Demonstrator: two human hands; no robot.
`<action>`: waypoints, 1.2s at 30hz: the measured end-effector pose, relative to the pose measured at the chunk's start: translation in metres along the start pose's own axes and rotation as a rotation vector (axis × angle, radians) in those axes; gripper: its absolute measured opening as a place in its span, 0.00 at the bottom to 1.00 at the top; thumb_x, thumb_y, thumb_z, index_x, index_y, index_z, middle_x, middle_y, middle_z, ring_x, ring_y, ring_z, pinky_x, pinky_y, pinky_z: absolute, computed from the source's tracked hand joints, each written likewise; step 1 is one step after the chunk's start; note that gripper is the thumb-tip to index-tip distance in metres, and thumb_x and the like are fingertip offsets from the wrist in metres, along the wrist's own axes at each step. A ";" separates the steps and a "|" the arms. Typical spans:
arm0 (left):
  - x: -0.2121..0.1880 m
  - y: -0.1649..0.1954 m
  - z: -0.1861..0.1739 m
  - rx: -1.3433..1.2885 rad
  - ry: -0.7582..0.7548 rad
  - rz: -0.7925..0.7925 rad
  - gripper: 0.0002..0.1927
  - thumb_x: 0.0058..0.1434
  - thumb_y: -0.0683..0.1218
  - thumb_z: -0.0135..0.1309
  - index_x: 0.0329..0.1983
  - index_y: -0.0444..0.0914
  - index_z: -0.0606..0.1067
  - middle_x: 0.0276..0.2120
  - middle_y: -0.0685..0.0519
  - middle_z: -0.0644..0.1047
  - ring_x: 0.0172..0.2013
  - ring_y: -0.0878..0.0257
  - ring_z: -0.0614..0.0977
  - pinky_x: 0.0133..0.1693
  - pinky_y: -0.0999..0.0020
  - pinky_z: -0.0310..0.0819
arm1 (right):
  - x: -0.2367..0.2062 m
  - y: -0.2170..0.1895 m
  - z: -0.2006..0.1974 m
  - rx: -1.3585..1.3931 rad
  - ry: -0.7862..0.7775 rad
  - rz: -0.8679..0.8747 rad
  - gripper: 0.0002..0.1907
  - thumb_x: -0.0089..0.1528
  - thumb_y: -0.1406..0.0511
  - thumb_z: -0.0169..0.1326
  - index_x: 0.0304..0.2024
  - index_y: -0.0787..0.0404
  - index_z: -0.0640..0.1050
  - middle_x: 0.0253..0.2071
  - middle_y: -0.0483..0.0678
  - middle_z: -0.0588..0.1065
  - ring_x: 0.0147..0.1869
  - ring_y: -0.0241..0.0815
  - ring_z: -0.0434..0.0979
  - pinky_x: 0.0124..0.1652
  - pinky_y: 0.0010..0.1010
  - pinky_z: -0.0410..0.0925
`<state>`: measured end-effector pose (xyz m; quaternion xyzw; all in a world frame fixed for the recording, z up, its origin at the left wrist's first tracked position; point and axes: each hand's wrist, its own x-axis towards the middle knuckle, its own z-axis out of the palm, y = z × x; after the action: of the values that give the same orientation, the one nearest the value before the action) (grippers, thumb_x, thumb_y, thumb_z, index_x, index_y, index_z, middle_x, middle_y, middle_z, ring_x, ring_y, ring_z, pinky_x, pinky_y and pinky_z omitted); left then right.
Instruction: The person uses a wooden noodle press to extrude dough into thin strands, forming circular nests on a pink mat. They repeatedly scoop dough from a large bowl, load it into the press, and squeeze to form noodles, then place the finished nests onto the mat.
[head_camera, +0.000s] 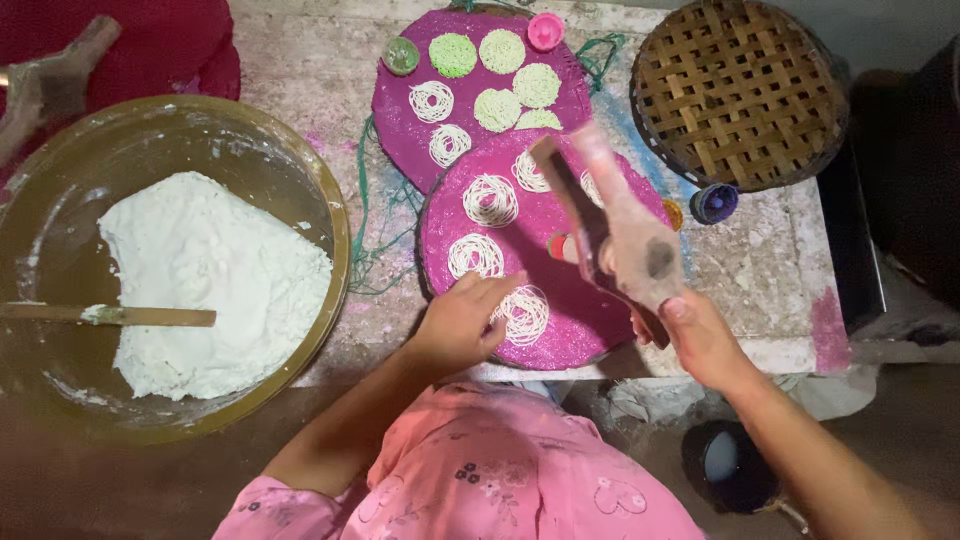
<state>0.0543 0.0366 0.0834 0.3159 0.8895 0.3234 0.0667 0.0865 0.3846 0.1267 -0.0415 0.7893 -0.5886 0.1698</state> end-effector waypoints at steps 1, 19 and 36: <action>0.002 0.002 -0.004 -0.007 0.012 0.115 0.43 0.51 0.46 0.58 0.73 0.40 0.60 0.60 0.43 0.73 0.57 0.47 0.71 0.57 0.52 0.65 | -0.002 0.005 0.001 0.068 0.007 -0.022 0.42 0.66 0.34 0.36 0.43 0.66 0.77 0.33 0.47 0.75 0.36 0.38 0.74 0.36 0.30 0.67; -0.013 -0.002 0.020 -0.002 0.265 0.031 0.21 0.54 0.46 0.59 0.52 0.39 0.78 0.49 0.42 0.75 0.51 0.46 0.74 0.51 0.49 0.68 | -0.038 0.033 0.014 0.439 0.192 -0.105 0.53 0.62 0.28 0.38 0.59 0.71 0.70 0.38 0.53 0.74 0.39 0.45 0.73 0.36 0.34 0.63; -0.096 -0.063 -0.117 -0.430 0.814 -0.505 0.25 0.65 0.38 0.38 0.64 0.33 0.73 0.56 0.43 0.74 0.49 0.54 0.76 0.51 0.64 0.70 | -0.018 0.005 0.021 0.402 0.154 -0.137 0.54 0.60 0.28 0.38 0.69 0.62 0.61 0.49 0.50 0.70 0.44 0.44 0.71 0.42 0.38 0.66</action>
<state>0.0595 -0.1213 0.1281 -0.0805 0.8054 0.5691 -0.1451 0.1108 0.3713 0.1205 -0.0152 0.6620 -0.7458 0.0735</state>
